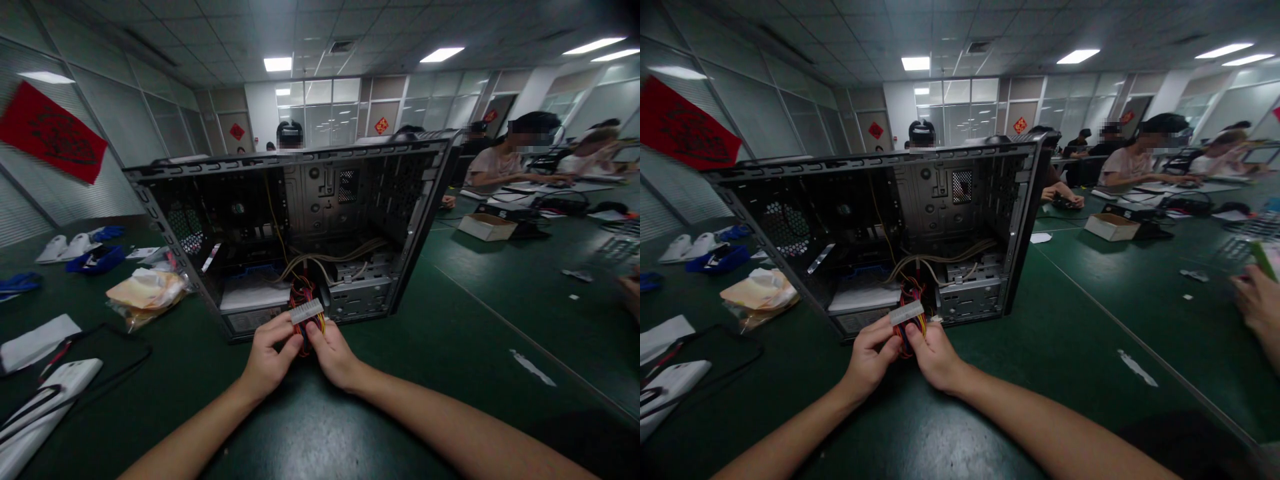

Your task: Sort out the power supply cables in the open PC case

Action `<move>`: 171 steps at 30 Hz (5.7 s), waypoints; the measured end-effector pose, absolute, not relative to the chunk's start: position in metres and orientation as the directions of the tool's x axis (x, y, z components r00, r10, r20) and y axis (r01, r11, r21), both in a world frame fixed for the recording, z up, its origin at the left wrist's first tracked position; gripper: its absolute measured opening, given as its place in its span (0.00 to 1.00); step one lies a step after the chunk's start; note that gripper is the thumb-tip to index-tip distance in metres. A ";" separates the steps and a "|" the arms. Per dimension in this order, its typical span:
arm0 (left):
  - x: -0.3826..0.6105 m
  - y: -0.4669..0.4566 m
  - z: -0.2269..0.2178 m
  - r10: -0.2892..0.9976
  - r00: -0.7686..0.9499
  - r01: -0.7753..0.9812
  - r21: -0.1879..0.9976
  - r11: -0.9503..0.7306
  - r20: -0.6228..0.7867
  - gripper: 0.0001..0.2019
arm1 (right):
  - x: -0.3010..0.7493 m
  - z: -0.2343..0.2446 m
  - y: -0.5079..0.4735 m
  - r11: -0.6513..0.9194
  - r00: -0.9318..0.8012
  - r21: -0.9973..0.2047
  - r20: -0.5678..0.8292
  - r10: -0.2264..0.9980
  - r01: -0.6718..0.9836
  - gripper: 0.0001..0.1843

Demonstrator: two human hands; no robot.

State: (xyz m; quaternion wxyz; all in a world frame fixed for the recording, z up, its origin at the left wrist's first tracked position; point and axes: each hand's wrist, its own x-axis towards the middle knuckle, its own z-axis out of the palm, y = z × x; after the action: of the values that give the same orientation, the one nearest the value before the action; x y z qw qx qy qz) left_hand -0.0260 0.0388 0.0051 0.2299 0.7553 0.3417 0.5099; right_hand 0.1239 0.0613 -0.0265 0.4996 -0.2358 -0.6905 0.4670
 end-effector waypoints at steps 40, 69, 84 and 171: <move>-0.020 0.036 0.005 0.870 0.137 0.235 0.838 -0.493 0.473 0.19 | 0.123 -0.027 0.062 0.306 -0.435 -0.936 0.353 0.828 -0.176 0.33; -0.016 0.030 0.003 0.889 0.087 0.269 0.849 -0.455 0.449 0.15 | 0.127 -0.029 0.063 0.464 -0.432 -0.885 0.438 0.788 -0.050 0.33; -0.015 0.028 0.006 0.923 0.035 0.136 0.913 -0.385 0.384 0.13 | 0.125 -0.028 0.062 0.435 -0.400 -0.899 0.420 0.815 -0.057 0.36; -0.016 0.041 -0.019 0.794 0.395 0.227 0.789 -0.571 0.461 0.12 | 0.023 0.130 0.131 0.506 -0.424 -0.050 0.478 0.769 0.861 0.15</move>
State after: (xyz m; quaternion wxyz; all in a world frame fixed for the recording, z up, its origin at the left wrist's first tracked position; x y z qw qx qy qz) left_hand -0.0164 0.0411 -0.0187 0.3234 0.7700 0.3314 0.4388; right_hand 0.0234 0.1312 0.1301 0.2262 -0.4867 -0.8376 -0.1018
